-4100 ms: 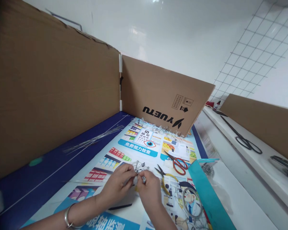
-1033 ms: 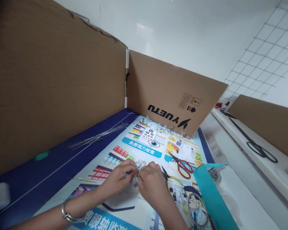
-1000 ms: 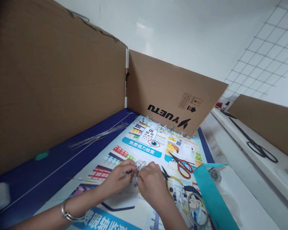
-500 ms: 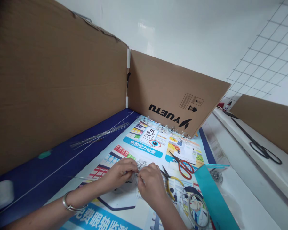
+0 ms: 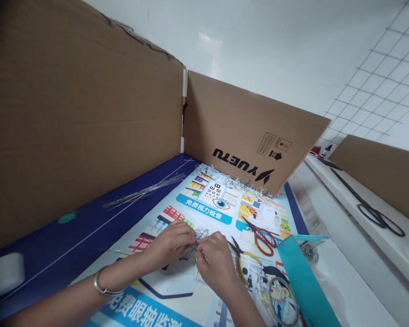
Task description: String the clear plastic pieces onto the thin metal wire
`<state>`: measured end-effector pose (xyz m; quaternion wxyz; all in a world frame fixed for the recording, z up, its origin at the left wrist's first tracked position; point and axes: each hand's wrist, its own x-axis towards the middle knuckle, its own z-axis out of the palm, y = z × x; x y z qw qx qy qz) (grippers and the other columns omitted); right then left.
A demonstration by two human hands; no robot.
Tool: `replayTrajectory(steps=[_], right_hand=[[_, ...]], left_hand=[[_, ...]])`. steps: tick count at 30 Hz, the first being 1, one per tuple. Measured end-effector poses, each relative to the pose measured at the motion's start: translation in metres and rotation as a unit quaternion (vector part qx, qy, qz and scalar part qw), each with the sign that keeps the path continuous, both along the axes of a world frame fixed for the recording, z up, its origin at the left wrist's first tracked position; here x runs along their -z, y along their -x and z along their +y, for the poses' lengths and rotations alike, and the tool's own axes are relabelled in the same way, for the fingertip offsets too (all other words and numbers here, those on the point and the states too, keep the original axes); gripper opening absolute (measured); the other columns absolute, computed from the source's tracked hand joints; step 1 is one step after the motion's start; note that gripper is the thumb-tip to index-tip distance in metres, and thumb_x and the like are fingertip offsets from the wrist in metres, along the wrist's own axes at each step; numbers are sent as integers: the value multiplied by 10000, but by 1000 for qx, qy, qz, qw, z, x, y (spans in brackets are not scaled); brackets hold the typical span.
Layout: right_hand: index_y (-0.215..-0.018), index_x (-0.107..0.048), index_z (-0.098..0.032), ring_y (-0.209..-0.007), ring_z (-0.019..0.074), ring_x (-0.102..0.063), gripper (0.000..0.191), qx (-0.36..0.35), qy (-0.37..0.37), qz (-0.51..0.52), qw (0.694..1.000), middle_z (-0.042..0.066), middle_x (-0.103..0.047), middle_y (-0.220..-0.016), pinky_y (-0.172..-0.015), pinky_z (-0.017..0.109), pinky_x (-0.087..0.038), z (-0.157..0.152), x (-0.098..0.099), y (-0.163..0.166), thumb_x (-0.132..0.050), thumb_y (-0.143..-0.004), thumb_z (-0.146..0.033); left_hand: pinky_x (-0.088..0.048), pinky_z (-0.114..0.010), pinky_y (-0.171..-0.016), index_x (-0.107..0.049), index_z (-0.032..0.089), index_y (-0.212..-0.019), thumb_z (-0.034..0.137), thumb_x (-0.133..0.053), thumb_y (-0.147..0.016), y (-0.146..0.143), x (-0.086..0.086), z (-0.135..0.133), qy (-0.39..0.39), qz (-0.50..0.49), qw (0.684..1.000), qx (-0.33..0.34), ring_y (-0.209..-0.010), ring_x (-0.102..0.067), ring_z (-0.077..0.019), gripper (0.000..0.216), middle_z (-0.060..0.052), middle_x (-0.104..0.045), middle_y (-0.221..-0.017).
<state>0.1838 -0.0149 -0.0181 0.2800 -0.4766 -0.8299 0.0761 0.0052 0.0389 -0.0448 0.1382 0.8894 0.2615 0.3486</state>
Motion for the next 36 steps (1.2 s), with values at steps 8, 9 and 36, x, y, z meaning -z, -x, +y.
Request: replayTrajectory(steps=[8,9,36], right_hand=[[-743,-530,-209,-794,184,-489,175,-4,4,18,1000,23,-610,-797,-735,333,-383,1,0,1,-485,-755,-40],[-749,-533,-208,-796,184,-489,175,-6,2,19,1000,24,-611,-802,-734,334,-382,1,0,2,-482,-761,-42],[-739,-532,-208,-779,183,-499,162,20,-21,9,1000,20,-621,-792,-704,312,-393,-1,1,5,-502,-765,-51]], left_hand=[[-339,-301,-767,-641,210,-789,95,-476,-838,0,-5,3,-1,17,1000,3,-757,-537,-156,206,-11,-619,-756],[-338,-300,-768,-643,211,-789,88,-479,-832,0,-5,3,1,11,1000,5,-760,-537,-155,210,-10,-619,-759],[-378,-280,-725,-598,170,-814,44,-505,-786,3,3,13,4,-14,997,82,-812,-495,-163,159,-35,-589,-858]])
